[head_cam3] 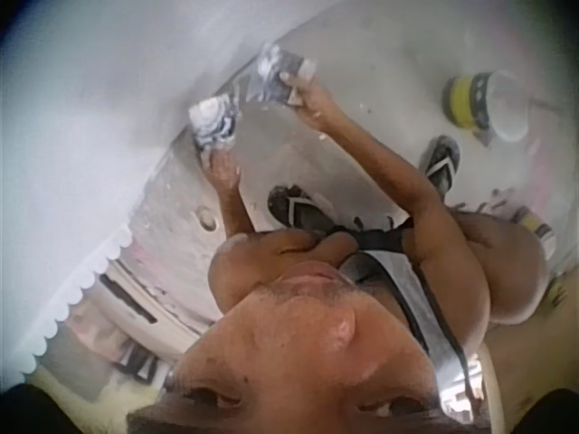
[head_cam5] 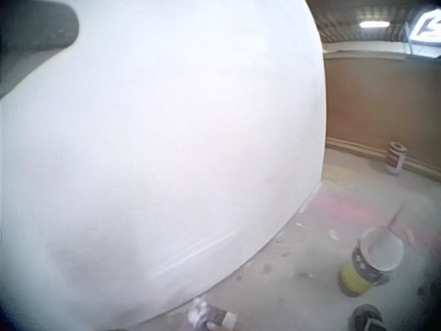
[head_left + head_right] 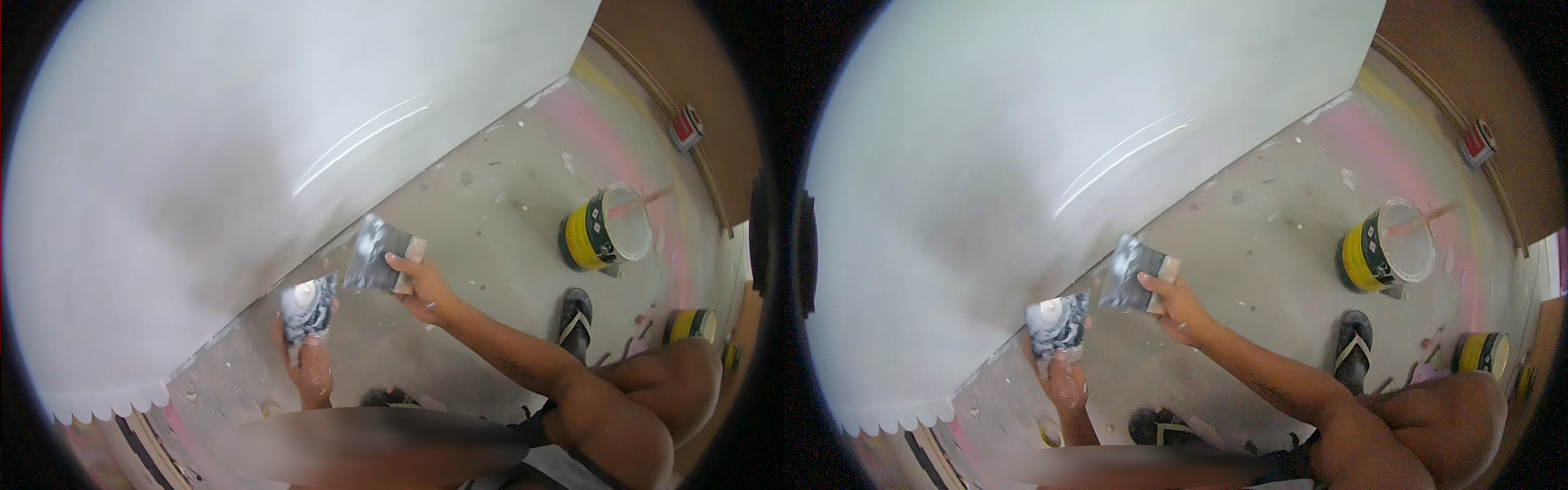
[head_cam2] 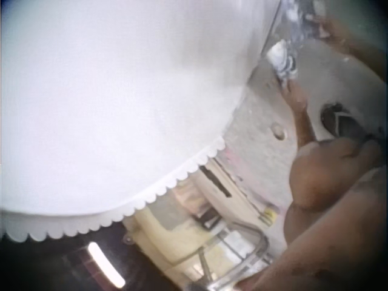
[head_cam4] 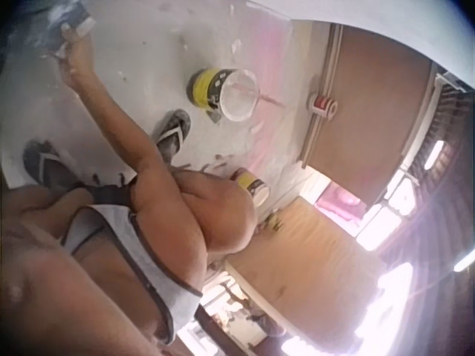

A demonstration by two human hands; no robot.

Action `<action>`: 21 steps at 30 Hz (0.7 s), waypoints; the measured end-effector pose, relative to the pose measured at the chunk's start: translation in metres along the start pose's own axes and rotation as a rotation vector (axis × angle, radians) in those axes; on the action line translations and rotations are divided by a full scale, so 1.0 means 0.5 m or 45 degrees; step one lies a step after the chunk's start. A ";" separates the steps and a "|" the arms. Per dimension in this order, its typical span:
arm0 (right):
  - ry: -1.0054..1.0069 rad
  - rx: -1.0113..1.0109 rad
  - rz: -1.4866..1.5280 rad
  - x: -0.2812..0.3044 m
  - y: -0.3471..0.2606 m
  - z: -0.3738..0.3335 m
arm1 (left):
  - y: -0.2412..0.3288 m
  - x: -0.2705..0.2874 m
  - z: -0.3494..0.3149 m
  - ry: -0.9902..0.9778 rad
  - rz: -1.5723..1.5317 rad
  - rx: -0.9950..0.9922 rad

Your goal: Applying and smoothing white wall filler or putty onto a surface using hand spatulas.

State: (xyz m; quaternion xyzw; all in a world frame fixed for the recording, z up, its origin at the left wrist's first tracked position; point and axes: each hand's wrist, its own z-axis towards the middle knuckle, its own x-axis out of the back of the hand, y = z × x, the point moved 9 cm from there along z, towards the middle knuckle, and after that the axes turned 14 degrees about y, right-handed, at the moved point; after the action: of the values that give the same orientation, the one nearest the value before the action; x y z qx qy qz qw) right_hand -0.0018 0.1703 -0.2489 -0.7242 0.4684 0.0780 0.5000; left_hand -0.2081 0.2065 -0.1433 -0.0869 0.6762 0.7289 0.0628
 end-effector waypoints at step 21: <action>0.802 1.442 -0.412 0.177 -0.662 0.206 | -0.044 -0.024 -0.086 -0.845 1.127 -0.365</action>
State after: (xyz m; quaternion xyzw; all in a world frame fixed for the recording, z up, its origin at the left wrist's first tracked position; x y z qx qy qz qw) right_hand 0.3340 0.2197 -0.1351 -0.3993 0.4460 -0.4712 0.6478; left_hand -0.1902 0.1657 -0.1654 0.4305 0.4865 0.7585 -0.0520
